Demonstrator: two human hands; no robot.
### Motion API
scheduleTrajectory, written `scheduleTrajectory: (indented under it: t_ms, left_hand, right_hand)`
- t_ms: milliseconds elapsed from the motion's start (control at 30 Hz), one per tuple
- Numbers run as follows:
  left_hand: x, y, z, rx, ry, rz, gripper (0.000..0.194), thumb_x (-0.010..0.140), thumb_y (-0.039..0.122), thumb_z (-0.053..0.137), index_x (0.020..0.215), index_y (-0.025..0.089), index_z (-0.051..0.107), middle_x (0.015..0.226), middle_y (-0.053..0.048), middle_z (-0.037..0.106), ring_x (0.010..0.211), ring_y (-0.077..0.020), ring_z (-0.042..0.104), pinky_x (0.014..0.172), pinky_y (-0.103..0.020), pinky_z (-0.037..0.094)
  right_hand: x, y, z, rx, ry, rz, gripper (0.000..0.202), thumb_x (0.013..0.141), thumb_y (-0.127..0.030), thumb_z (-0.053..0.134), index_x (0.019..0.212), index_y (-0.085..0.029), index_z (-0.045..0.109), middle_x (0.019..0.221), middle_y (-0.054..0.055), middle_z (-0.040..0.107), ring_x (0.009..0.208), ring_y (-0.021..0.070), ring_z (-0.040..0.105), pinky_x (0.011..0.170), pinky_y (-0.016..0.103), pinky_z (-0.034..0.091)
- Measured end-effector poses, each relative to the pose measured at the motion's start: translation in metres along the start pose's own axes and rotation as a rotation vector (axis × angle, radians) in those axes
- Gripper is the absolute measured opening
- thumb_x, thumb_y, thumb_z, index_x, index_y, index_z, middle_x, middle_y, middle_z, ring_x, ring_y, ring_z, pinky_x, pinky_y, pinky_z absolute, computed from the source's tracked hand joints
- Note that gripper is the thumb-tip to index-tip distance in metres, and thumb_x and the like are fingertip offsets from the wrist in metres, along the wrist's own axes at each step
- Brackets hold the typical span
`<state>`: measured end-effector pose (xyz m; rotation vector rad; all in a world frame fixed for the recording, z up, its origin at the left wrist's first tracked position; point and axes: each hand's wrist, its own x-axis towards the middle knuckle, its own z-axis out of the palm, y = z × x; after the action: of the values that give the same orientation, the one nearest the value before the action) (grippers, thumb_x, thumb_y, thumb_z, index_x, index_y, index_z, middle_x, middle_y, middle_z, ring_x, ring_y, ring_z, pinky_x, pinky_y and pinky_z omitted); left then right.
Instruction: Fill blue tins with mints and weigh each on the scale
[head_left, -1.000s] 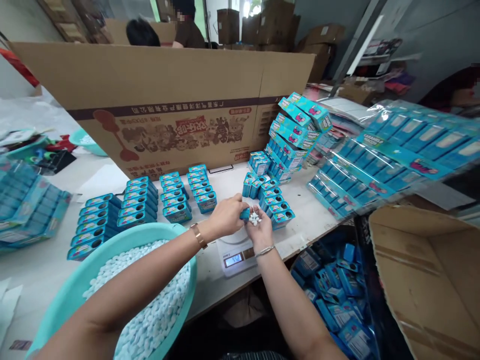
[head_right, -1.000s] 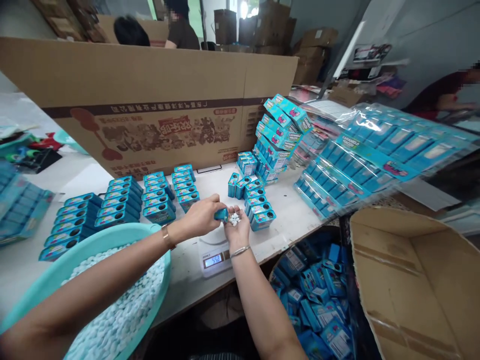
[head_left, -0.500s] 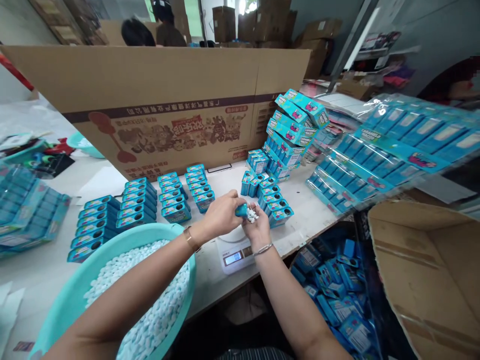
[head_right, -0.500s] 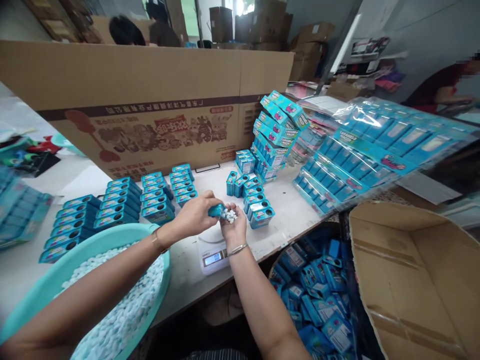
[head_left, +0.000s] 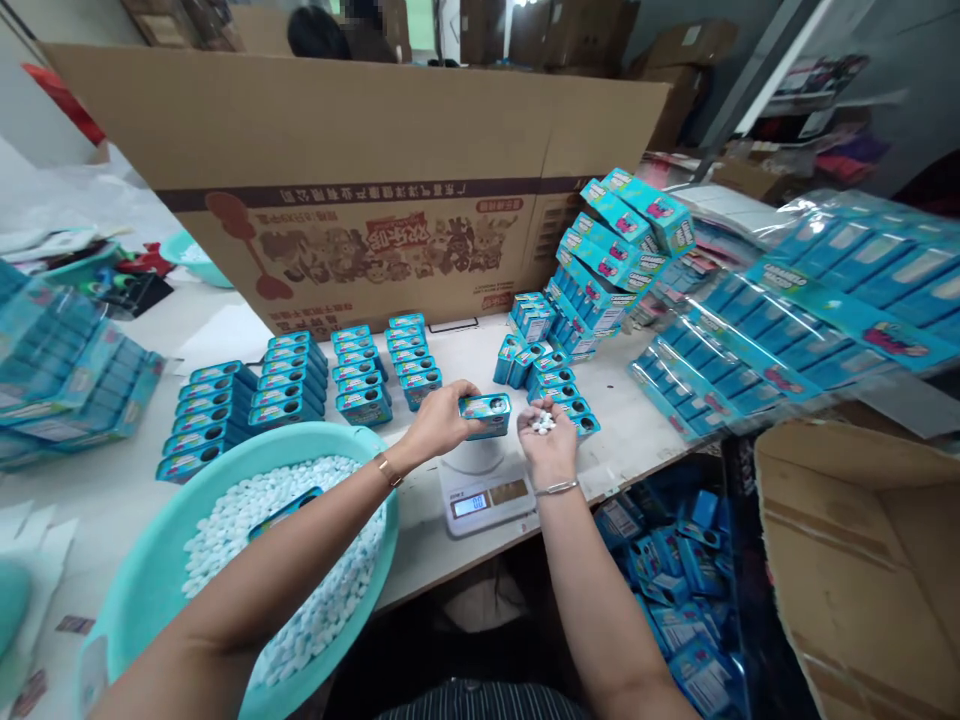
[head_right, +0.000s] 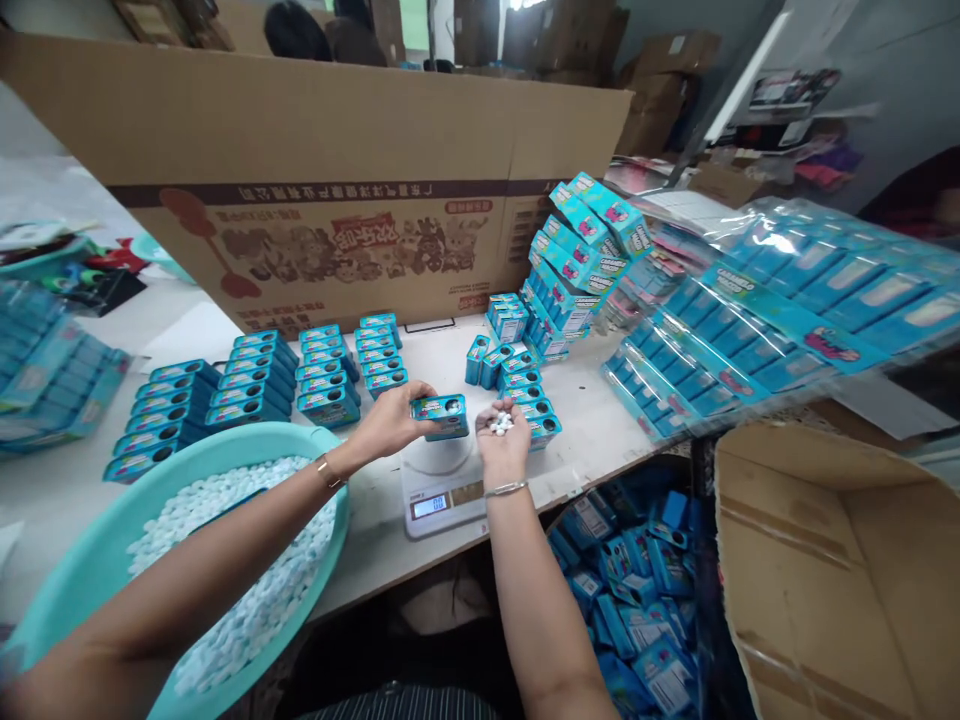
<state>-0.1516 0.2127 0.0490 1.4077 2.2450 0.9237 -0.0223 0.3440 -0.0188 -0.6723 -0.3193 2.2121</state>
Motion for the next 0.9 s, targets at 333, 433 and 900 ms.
scheduleTrajectory:
  t_ms: [333, 433, 900]
  left_hand:
    - [-0.011, -0.019, 0.016, 0.189, 0.002, -0.021, 0.090, 0.064, 0.039, 0.079, 0.139, 0.012, 0.037, 0.136, -0.021, 0.053, 0.126, -0.0367, 0.050, 0.102, -0.047, 0.040]
    - [-0.019, -0.022, 0.001, 0.092, 0.073, -0.012, 0.110, 0.064, 0.044, 0.080, 0.148, 0.007, 0.018, 0.152, -0.026, 0.031, 0.140, -0.0375, 0.032, 0.112, -0.049, 0.030]
    - [-0.053, -0.042, -0.025, -0.073, 0.150, 0.033, 0.074, 0.079, 0.042, 0.067, 0.142, 0.016, 0.037, 0.143, -0.016, 0.048, 0.135, -0.0292, 0.043, 0.113, -0.046, 0.034]
  right_hand:
    - [-0.011, -0.029, -0.013, 0.005, -0.105, 0.046, 0.019, 0.092, -0.019, 0.043, 0.074, -0.021, 0.049, 0.049, -0.010, 0.038, 0.034, 0.0051, 0.033, 0.033, 0.015, 0.027]
    - [-0.015, -0.032, -0.008, -0.005, -0.083, 0.058, 0.020, 0.094, -0.022, 0.040, 0.077, -0.020, 0.051, 0.051, -0.009, 0.039, 0.034, 0.0048, 0.033, 0.032, 0.014, 0.028]
    - [-0.020, -0.025, 0.033, -0.089, -0.059, 0.042, 0.031, 0.099, -0.022, 0.031, 0.075, -0.019, 0.049, 0.048, -0.011, 0.035, 0.030, 0.0032, 0.028, 0.030, 0.014, 0.022]
